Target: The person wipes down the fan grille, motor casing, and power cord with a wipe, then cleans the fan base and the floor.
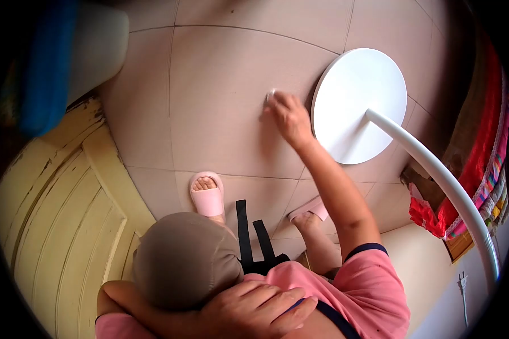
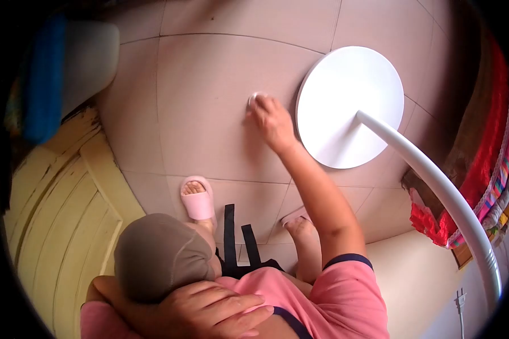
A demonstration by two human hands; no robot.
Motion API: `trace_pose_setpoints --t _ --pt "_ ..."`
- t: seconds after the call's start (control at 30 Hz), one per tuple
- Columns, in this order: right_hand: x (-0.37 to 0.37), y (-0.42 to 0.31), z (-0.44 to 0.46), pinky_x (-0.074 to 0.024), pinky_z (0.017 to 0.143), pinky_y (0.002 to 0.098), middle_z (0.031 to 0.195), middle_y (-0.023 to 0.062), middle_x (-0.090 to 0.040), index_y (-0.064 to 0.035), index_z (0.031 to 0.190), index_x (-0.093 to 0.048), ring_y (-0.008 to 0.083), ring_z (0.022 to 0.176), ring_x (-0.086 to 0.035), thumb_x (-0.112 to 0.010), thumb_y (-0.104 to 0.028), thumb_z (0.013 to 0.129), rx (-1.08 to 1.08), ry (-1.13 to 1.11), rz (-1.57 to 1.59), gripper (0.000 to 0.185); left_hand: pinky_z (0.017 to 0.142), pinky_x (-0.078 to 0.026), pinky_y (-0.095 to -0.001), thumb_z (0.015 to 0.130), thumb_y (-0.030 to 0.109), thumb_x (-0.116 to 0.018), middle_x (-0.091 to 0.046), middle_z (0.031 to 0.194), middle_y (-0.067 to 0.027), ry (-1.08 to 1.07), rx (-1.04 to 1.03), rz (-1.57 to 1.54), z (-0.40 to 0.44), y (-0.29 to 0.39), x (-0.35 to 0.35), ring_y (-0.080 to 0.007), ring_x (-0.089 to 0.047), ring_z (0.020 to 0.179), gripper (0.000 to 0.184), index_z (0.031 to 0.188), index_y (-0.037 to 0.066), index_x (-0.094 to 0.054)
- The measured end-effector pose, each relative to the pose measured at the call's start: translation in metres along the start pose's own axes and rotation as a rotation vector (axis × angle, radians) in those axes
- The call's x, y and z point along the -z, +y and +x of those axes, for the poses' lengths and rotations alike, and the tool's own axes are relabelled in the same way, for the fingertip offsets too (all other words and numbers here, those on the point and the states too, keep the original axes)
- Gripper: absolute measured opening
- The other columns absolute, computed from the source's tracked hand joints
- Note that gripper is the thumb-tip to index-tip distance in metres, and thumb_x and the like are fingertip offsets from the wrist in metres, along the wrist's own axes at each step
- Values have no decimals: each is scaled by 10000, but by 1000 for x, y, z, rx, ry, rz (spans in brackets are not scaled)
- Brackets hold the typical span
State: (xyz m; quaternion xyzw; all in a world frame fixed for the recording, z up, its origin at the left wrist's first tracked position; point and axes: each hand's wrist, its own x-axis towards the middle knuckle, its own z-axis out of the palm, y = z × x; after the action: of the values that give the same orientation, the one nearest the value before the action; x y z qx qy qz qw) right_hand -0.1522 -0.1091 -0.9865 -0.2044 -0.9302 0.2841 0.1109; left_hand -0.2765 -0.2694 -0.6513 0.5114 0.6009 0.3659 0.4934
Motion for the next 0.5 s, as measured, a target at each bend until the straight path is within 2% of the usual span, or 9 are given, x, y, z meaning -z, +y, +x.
trace_pose_setpoints --t 0.1,0.17,0.2,0.3,0.37,0.4,0.47,0.5 --pt "-18 -16 -47 -469 865 380 1178 93 -555 -31 1104 -616 292 1015 -551 -563 -87 787 77 -173 51 326 698 -474 -286 758 208 -647 -640 945 -27 33 9 -3 -1 2 1 -169 -602 782 323 1046 61 -657" --pt "-21 -20 -56 -472 846 391 1108 108 -571 -31 1081 -621 306 974 -559 -539 -70 817 97 -247 191 279 700 -474 -288 745 218 -660 -638 943 -28 4 6 9 0 2 6 -172 -601 782 348 1057 64 -654" --pt "-25 -19 -50 -472 846 391 1108 108 -571 -31 1081 -621 306 974 -559 -539 -70 817 104 -240 195 279 701 -474 -289 737 229 -668 -637 941 -30 -38 6 16 3 2 10 -174 -600 781 367 1067 67 -651" --pt "-45 -13 -22 -475 810 403 1002 138 -589 -33 1036 -623 341 910 -570 -501 -75 874 -129 -19 480 207 702 -475 -290 718 236 -682 -632 941 -30 -159 55 35 8 6 21 -178 -601 779 404 1083 68 -645" --pt "-31 -21 31 -469 813 400 1023 139 -589 -23 1011 -618 343 928 -564 -483 -78 873 -218 6 403 200 705 -475 -291 714 234 -685 -633 951 -29 -104 63 19 4 4 14 -178 -603 783 411 1088 70 -643" --pt "-37 -21 39 -469 813 400 1023 139 -589 -23 1011 -618 343 928 -564 -483 -78 873 -215 6 411 200 709 -475 -291 710 231 -687 -633 961 -29 -47 57 -2 2 3 11 -178 -605 786 418 1093 73 -642" --pt "-45 -20 56 -471 816 372 1028 112 -583 -31 1013 -614 304 943 -557 -494 -69 847 -10 -39 422 208 713 -476 -290 711 232 -688 -635 975 -29 -27 53 5 1 2 9 -175 -608 794 420 1097 74 -642" --pt "-47 -22 59 -471 816 372 1028 112 -583 -31 1013 -614 304 943 -557 -494 -69 847 -1 -33 420 208 718 -476 -290 711 233 -688 -637 990 -29 -9 47 3 1 2 9 -172 -611 802 423 1101 76 -642"
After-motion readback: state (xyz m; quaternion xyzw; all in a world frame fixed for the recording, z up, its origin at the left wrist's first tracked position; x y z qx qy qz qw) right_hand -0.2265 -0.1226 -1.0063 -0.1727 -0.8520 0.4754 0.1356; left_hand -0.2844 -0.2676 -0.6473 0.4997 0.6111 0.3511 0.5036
